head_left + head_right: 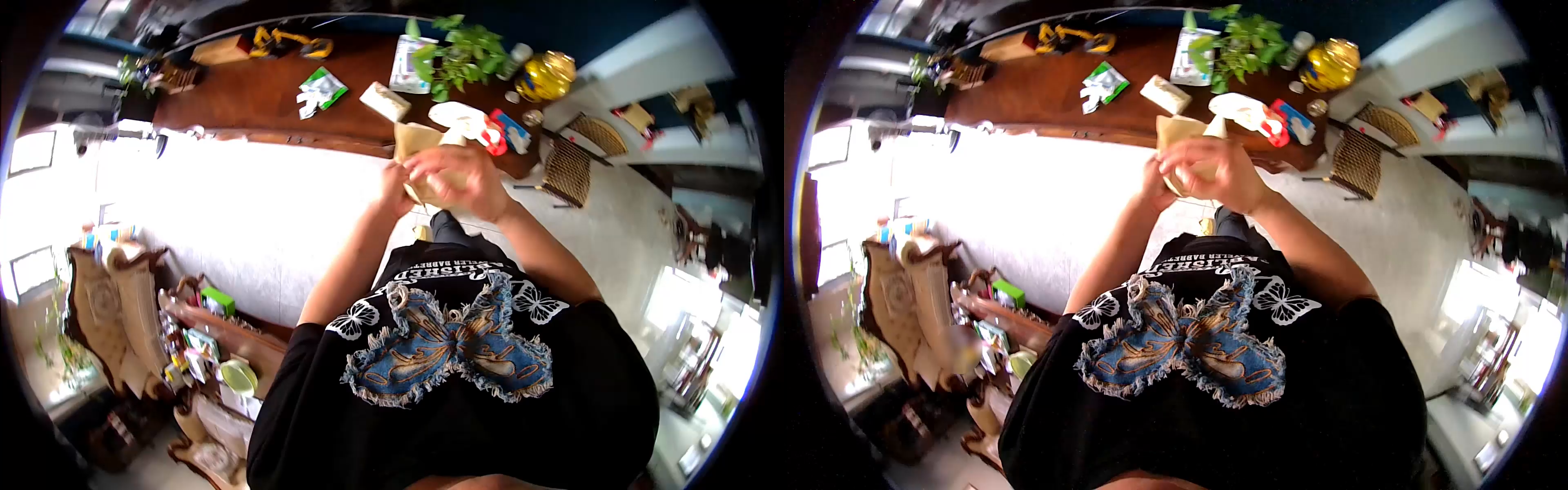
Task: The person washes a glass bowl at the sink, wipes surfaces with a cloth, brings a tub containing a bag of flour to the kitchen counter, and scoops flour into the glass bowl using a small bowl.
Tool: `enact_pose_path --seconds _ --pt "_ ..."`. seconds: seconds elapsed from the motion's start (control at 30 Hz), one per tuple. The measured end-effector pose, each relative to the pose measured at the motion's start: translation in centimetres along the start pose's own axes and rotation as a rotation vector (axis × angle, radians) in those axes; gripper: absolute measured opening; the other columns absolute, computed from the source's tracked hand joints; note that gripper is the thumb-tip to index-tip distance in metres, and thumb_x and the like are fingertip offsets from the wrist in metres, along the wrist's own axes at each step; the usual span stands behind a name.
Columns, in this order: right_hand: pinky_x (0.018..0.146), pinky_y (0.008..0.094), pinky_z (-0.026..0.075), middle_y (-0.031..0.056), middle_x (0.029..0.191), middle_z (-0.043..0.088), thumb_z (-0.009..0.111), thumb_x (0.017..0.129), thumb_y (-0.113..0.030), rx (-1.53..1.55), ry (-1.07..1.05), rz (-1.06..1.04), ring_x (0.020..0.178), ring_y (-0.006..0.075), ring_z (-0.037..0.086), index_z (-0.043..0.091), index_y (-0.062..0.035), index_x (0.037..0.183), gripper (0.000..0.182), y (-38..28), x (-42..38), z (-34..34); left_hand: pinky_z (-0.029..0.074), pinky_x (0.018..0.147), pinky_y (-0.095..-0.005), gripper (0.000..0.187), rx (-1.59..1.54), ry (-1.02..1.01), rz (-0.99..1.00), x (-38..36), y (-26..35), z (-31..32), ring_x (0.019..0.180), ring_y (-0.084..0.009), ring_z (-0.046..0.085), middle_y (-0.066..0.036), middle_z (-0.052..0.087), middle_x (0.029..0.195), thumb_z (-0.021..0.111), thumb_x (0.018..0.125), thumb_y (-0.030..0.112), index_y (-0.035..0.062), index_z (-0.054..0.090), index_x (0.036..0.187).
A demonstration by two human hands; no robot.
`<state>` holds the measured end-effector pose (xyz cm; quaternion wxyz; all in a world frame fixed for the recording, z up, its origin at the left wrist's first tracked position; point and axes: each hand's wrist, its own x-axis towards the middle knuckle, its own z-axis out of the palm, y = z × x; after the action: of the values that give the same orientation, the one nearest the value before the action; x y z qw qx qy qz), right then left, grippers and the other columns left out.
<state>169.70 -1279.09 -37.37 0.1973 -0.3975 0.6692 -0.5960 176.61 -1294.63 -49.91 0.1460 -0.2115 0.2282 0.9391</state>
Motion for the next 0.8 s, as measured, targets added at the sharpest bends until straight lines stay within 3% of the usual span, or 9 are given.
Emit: enact_pose_path --seconds 0.07,0.13,0.23,0.37,0.43,0.5,0.63,0.7,0.8 --pt "0.098 0.0425 0.048 0.0244 0.126 0.060 0.054 0.096 -0.030 0.944 0.026 0.209 0.112 0.0334 0.062 0.058 0.0014 0.123 0.041 -4.2 -7.5 -2.7 0.055 0.089 -0.0425 0.036 -0.041 -0.137 -0.117 -2.3 -9.4 9.1 0.107 -0.0257 0.063 -0.011 0.061 0.122 0.045 0.101 0.035 0.0093 0.054 0.125" --pt "0.104 0.0460 0.043 0.0314 0.137 0.049 0.042 0.100 -0.038 1.578 -0.087 0.074 0.117 0.0389 0.059 0.040 -0.0003 0.143 0.057 -5.7 -14.6 -5.8 0.040 0.107 -0.0430 0.048 -0.497 -0.715 -0.439 -4.4 -19.1 16.0 0.126 -0.0245 0.050 -0.008 0.054 0.136 0.040 0.102 0.045 0.0130 0.047 0.136" --pt "0.111 0.0464 0.037 0.0257 0.149 0.037 0.045 0.101 -0.034 1.769 0.018 -0.283 0.130 0.0359 0.049 0.032 -0.0071 0.150 0.057 -9.2 -28.2 -15.9 0.039 0.109 -0.0451 0.053 -0.363 -0.407 -0.464 -6.3 -30.6 30.5 0.125 -0.0254 0.051 -0.008 0.053 0.138 0.041 0.100 0.050 0.0112 0.049 0.135" --pt "0.116 0.0426 0.032 0.0227 0.156 0.025 0.047 0.101 -0.035 1.294 0.244 -0.160 0.140 0.0352 0.035 0.024 -0.0081 0.153 0.063 -17.3 -51.9 -31.5 0.034 0.113 -0.0456 0.057 -0.492 -0.507 -0.565 -4.9 -51.9 45.1 0.133 -0.0272 0.045 -0.011 0.049 0.141 0.038 0.101 0.050 0.0103 0.042 0.141" --pt "0.117 0.0424 0.030 0.0237 0.155 0.026 0.045 0.101 -0.035 1.218 0.467 -0.195 0.140 0.0342 0.036 0.022 -0.0035 0.153 0.065 -19.5 -65.5 -39.8 0.052 0.092 -0.0350 0.049 -0.467 -0.452 -0.689 -1.9 -61.4 54.2 0.114 -0.0200 0.059 -0.008 0.056 0.130 0.038 0.103 0.046 0.0116 0.047 0.136" --pt "0.115 0.0425 0.033 0.0216 0.150 0.036 0.044 0.102 -0.029 1.177 0.639 -0.135 0.138 0.0340 0.039 0.031 -0.0004 0.148 0.056 -21.9 -81.1 -48.3 0.056 0.085 -0.0323 0.046 -0.555 -0.881 -0.859 2.5 -76.1 60.6 0.107 -0.0189 0.063 -0.008 0.059 0.125 0.036 0.104 0.042 0.0088 0.048 0.134" --pt "0.112 0.0415 0.036 0.0169 0.143 0.046 0.054 0.098 -0.024 0.799 1.110 0.047 0.135 0.0328 0.043 0.041 -0.0002 0.140 0.050 -23.8 -115.7 -66.2 0.044 0.105 -0.0480 0.053 0.063 -0.466 -0.717 4.5 -107.5 79.4 0.124 -0.0333 0.053 -0.016 0.051 0.140 0.038 0.103 0.039 0.0041 0.039 0.143" --pt "0.107 0.0422 0.039 0.0145 0.135 0.053 0.069 0.087 -0.024 -0.542 1.447 0.439 0.133 0.0320 0.045 0.048 -0.0033 0.133 0.055 -28.4 -132.4 -75.8 0.037 0.110 -0.0505 0.055 0.187 -0.522 -0.663 4.9 -125.3 91.1 0.130 -0.0338 0.047 -0.016 0.046 0.145 0.037 0.103 0.041 0.0037 0.037 0.145" --pt "0.118 0.0545 0.008 0.0134 0.157 0.028 0.078 0.070 -0.055 -0.969 1.145 0.612 0.147 0.0338 0.017 0.022 -0.0144 0.154 0.108 -35.1 -153.0 -87.5 0.034 0.113 -0.0478 0.065 0.211 -0.636 -0.910 2.3 -149.8 106.5 0.133 -0.0316 0.044 -0.013 0.045 0.146 0.036 0.100 0.055 0.0065 0.040 0.143"
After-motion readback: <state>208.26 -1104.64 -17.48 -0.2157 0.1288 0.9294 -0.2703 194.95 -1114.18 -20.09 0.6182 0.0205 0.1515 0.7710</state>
